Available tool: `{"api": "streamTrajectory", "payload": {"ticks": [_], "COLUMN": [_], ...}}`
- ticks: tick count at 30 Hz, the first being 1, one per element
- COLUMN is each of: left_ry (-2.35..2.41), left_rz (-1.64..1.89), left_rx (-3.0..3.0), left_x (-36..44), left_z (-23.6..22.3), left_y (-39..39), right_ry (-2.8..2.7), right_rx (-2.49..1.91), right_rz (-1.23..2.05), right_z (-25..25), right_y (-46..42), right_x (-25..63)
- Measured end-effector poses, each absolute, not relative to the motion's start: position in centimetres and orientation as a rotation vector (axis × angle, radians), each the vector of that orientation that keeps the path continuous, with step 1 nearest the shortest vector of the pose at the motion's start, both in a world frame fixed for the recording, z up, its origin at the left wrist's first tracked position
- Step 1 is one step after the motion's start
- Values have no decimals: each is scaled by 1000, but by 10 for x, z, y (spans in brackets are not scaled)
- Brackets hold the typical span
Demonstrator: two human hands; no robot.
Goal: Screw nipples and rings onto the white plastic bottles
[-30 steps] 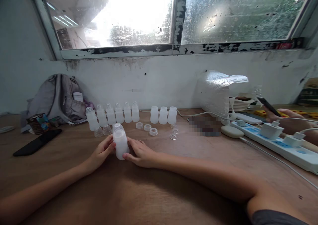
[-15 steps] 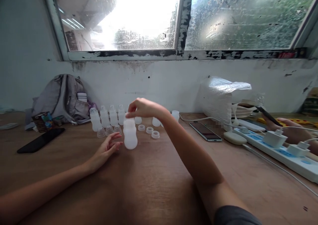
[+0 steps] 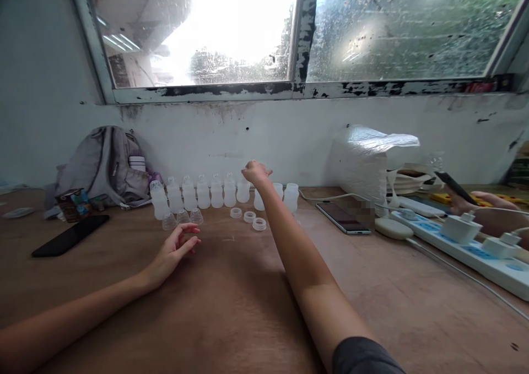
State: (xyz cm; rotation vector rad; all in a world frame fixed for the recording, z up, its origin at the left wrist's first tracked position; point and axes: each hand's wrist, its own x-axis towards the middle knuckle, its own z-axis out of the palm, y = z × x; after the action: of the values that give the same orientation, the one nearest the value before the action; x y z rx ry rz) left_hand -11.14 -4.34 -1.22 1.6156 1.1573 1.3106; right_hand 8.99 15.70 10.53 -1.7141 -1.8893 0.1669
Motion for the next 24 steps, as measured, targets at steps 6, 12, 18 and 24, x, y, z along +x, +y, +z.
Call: {"api": "streamTrajectory", "payload": {"ticks": [6,12,18,24], "left_ry": [1132,1127,1154,1159], "left_rz": [1311,1307,1297,1291], "left_rx": [1582,1591,1599,1609], "left_x": [-111,-111,-110,-111], "left_z": [-12,-12,-11,-12], "left_y": [-43,-44,-44,-43], "right_ry": [-1806,-1780,-1777,-1798], "right_rx": [-1703,-1630,-1558,-1422], "right_rz": [157,125,106,50], "right_z": [75,72,70,60], "right_y": [178,181,183,189], "right_x": [95,97,95,91]}}
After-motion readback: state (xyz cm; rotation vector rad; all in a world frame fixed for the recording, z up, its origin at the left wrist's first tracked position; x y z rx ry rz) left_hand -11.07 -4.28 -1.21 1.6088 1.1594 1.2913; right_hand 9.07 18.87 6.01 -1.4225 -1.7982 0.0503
